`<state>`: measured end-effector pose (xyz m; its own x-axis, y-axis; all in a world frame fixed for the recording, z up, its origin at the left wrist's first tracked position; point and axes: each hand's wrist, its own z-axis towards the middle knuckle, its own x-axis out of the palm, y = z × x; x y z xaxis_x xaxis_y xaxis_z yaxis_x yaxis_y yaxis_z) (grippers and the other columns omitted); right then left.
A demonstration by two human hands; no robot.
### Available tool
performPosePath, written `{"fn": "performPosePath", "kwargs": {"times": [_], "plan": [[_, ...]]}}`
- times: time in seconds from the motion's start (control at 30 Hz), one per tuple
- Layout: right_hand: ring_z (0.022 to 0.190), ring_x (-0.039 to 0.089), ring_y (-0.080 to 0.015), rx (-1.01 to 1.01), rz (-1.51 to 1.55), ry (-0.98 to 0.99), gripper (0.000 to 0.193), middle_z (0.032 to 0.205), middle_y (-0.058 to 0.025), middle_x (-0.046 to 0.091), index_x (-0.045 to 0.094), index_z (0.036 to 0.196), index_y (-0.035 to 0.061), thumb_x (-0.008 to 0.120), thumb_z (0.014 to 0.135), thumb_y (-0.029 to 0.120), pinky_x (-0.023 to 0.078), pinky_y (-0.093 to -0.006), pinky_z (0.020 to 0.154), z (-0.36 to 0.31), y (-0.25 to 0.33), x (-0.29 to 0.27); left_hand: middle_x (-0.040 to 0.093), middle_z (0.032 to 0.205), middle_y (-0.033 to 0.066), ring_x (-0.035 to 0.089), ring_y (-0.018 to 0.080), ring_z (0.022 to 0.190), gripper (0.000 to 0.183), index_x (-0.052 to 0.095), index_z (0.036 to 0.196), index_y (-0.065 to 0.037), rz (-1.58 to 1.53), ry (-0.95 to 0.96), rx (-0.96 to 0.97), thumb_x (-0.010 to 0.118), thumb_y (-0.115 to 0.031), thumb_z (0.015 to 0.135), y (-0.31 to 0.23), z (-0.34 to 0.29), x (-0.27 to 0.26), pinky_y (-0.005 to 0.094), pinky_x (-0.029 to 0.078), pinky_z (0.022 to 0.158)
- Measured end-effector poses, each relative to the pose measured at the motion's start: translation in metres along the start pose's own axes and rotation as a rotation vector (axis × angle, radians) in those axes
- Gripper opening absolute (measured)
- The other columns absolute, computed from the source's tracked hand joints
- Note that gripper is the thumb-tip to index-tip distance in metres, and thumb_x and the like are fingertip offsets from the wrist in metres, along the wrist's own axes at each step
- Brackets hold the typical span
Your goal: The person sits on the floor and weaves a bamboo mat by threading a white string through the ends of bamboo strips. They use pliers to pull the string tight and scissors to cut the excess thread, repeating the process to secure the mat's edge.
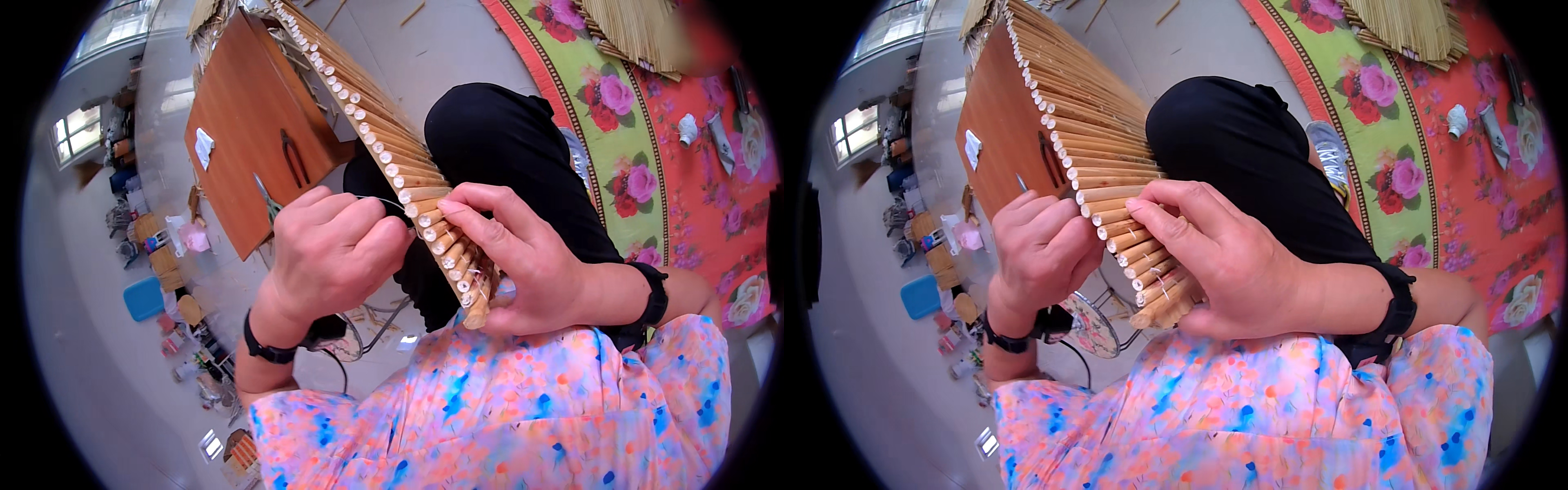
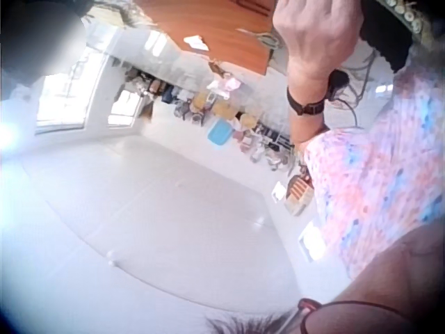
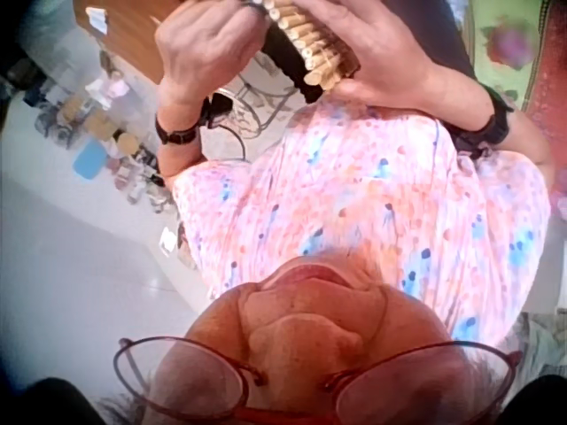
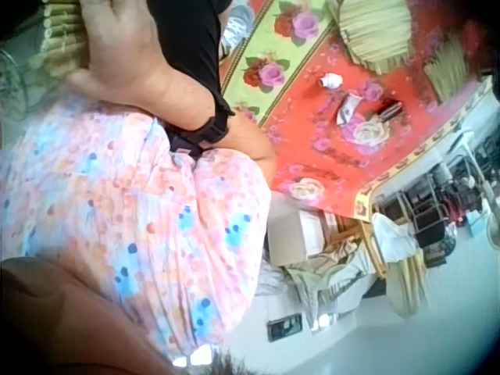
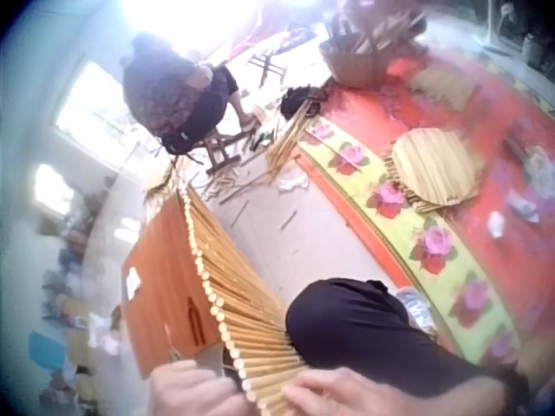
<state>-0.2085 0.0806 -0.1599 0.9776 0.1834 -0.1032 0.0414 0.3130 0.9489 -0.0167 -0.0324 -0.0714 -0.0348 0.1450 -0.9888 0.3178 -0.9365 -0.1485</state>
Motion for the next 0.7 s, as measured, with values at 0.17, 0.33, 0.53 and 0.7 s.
{"fn": "performPosePath", "kwargs": {"times": [0.17,0.33,0.53,0.7], "plan": [[0.109,0.053,-0.0367,0.027,-0.047,0.037,0.083,0.124,-0.0221,0.047,0.046,0.131,-0.0057,0.084,0.062,0.020,0.048,-0.0386,0.092,0.002,0.006,0.000,0.034,0.056,-0.0010,0.042,0.0139,0.046,0.024,0.042,0.060,-0.014,-0.046,-0.074,0.131,0.065,-0.014,0.057,0.014,-0.005,0.010,0.0293,0.031,0.045],[0.109,0.054,-0.0347,0.053,-0.071,0.035,0.080,0.125,-0.0221,0.047,0.047,0.131,-0.0060,0.083,0.066,0.023,0.047,-0.0381,0.093,0.000,0.009,0.006,0.039,0.057,-0.0006,0.041,0.0151,0.046,0.030,0.041,0.058,-0.012,-0.183,-0.105,0.207,0.071,-0.010,0.052,0.024,-0.013,0.018,0.0299,0.028,0.044],[0.102,0.060,-0.0266,0.004,-0.146,0.068,0.069,0.125,-0.0237,0.049,0.048,0.131,-0.0079,0.073,0.070,0.011,0.053,-0.0323,0.081,0.001,0.008,0.009,0.031,0.055,-0.0001,0.037,0.0157,0.043,0.038,0.034,0.056,-0.012,-0.242,-0.144,0.230,0.072,-0.010,0.053,0.030,-0.028,0.019,0.0311,0.026,0.043],[0.107,0.056,-0.0315,-0.003,-0.168,0.110,0.073,0.127,-0.0231,0.047,0.047,0.132,-0.0074,0.076,0.069,0.015,0.050,-0.0350,0.087,0.005,0.012,0.009,0.030,0.055,-0.0004,0.036,0.0157,0.043,0.035,0.035,0.056,-0.012,-0.295,-0.210,0.224,0.069,-0.009,0.054,0.033,-0.040,0.027,0.0313,0.026,0.042]]}}
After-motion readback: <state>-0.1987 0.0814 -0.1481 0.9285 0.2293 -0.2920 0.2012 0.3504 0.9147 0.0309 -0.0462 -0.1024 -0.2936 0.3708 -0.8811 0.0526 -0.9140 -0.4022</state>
